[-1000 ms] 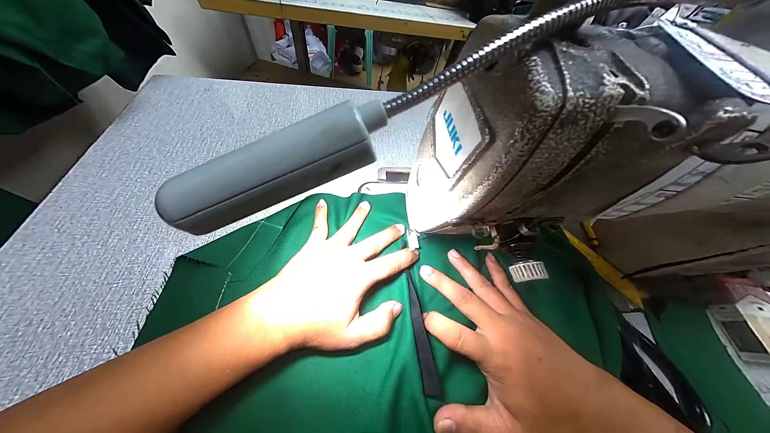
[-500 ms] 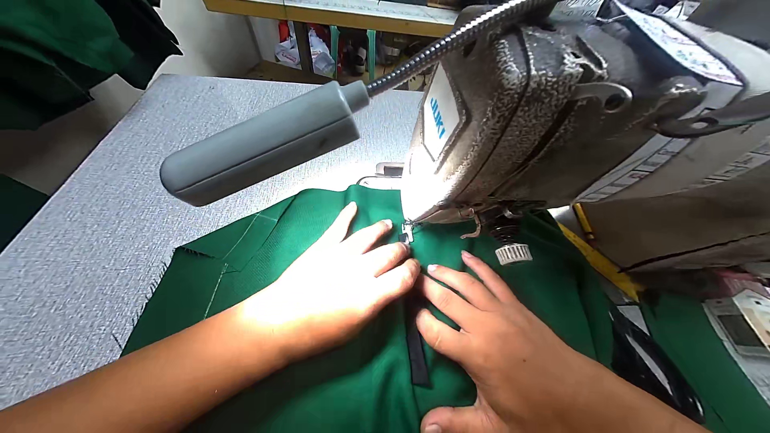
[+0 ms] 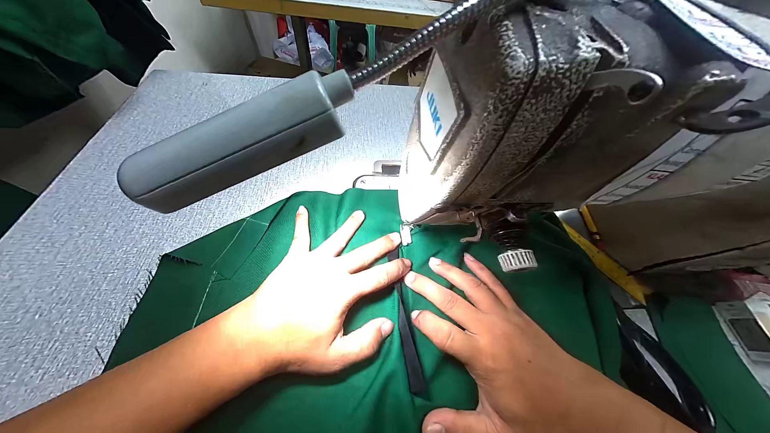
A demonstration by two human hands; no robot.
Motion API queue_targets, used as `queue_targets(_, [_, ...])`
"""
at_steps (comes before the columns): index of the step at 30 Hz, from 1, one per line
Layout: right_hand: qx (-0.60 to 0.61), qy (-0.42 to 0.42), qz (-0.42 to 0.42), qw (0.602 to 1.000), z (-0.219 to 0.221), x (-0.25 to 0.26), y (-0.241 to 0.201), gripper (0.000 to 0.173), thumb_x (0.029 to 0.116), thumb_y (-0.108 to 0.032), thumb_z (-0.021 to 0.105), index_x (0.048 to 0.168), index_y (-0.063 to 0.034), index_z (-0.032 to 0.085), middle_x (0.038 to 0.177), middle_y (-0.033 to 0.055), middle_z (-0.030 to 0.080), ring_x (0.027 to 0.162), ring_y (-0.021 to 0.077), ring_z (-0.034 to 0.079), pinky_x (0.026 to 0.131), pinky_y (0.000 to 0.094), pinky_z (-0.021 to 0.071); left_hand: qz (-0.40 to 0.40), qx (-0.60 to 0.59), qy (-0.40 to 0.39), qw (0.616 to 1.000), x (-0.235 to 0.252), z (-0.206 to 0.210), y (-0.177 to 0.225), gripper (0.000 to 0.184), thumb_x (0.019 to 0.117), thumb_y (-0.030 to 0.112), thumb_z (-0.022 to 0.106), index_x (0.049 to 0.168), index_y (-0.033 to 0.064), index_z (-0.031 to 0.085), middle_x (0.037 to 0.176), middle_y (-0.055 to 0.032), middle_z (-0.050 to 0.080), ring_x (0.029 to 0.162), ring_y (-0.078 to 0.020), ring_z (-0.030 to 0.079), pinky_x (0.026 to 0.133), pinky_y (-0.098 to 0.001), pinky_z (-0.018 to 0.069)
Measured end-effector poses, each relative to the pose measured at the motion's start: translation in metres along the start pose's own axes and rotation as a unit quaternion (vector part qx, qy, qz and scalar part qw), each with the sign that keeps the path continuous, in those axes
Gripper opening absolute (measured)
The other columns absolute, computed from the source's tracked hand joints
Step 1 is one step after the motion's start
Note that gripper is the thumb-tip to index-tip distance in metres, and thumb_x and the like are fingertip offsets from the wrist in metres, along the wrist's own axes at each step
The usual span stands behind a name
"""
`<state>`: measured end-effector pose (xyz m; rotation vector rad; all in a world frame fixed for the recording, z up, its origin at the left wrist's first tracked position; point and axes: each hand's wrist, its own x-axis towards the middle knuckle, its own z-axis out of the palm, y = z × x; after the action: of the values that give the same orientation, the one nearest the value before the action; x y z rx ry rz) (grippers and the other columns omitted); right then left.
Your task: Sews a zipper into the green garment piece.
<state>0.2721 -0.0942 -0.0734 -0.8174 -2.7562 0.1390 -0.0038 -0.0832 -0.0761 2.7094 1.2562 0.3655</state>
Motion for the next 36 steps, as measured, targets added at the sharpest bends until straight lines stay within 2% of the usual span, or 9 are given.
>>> queue_targets(11, [-0.016, -0.002, 0.016, 1.000, -0.001, 0.003, 0.007, 0.078, 0.0896, -0.085, 0.029, 0.128, -0.0254, 0.060, 0.154, 0.0033, 0.052, 0.146, 0.0359, 0.043, 0.112, 0.0675, 0.0341, 0.004, 0.003, 0.007, 1.000, 0.012, 0.001, -0.007, 0.061, 0.0954, 0.064, 0.030, 0.145, 0.0399, 0.056, 0.158, 0.0105, 0.047, 0.153, -0.0348, 0.030, 0.102, -0.0890, 0.0127])
queue_targets(16, [-0.014, -0.008, 0.013, 1.000, -0.002, 0.004, 0.008, 0.077, 0.0897, -0.085, 0.030, 0.129, -0.0257, 0.060, 0.156, 0.0032, 0.050, 0.149, 0.0366, 0.038, 0.114, 0.0679, 0.0319, 0.007, 0.004, 0.013, 1.000, 0.013, 0.001, -0.008, 0.061, 0.0952, 0.064, 0.031, 0.145, 0.0395, 0.056, 0.158, 0.0088, 0.047, 0.152, -0.0358, 0.031, 0.102, -0.0893, 0.0124])
queue_targets(22, [-0.029, -0.003, 0.004, 1.000, -0.003, 0.005, 0.008, 0.078, 0.0892, -0.086, 0.029, 0.126, -0.0254, 0.061, 0.154, 0.0044, 0.052, 0.146, 0.0371, 0.043, 0.112, 0.0680, 0.0341, 0.008, 0.009, 0.013, 1.000, 0.014, 0.001, -0.007, 0.061, 0.0954, 0.065, 0.031, 0.144, 0.0397, 0.057, 0.157, 0.0079, 0.048, 0.152, -0.0362, 0.031, 0.102, -0.0890, 0.0125])
queue_targets(26, [-0.051, -0.003, -0.002, 0.999, -0.005, 0.010, 0.008, 0.077, 0.0891, -0.086, 0.027, 0.122, -0.0258, 0.062, 0.150, 0.0042, 0.056, 0.142, 0.0341, 0.048, 0.111, 0.0644, 0.0364, 0.009, 0.007, 0.013, 1.000, 0.014, 0.000, -0.007, 0.060, 0.0955, 0.063, 0.033, 0.144, 0.0387, 0.057, 0.157, 0.0066, 0.049, 0.152, -0.0369, 0.031, 0.103, -0.0888, 0.0126])
queue_targets(29, [-0.064, -0.006, -0.006, 0.998, -0.007, 0.012, 0.007, 0.077, 0.0893, -0.086, 0.026, 0.120, -0.0253, 0.063, 0.149, 0.0052, 0.057, 0.140, 0.0332, 0.051, 0.110, 0.0595, 0.0395, 0.002, -0.017, -0.033, 0.999, 0.013, -0.015, -0.001, 0.063, 0.0947, 0.059, 0.033, 0.150, 0.0347, 0.053, 0.160, 0.0071, 0.043, 0.155, -0.0352, 0.025, 0.106, -0.0871, 0.0113])
queue_targets(32, [-0.091, -0.003, -0.018, 0.996, -0.010, 0.013, 0.003, 0.079, 0.0884, -0.087, 0.026, 0.118, -0.0237, 0.064, 0.144, 0.0065, 0.061, 0.134, 0.0328, 0.056, 0.106, 0.0573, 0.0431, -0.001, -0.042, -0.030, 0.999, 0.012, -0.023, 0.007, 0.066, 0.0944, 0.067, 0.031, 0.145, 0.0346, 0.057, 0.158, 0.0080, 0.047, 0.155, -0.0329, 0.025, 0.107, -0.0854, 0.0127])
queue_targets(36, [-0.117, 0.003, -0.022, 0.993, -0.010, 0.009, -0.005, 0.082, 0.0877, -0.086, 0.026, 0.120, -0.0211, 0.065, 0.140, 0.0058, 0.064, 0.126, 0.0303, 0.060, 0.103, 0.0519, 0.0444, -0.003, -0.001, -0.030, 1.000, 0.011, -0.012, 0.007, 0.080, 0.0882, 0.086, 0.022, 0.151, 0.0440, 0.047, 0.161, 0.0066, 0.043, 0.155, -0.0397, 0.023, 0.103, -0.0897, 0.0074])
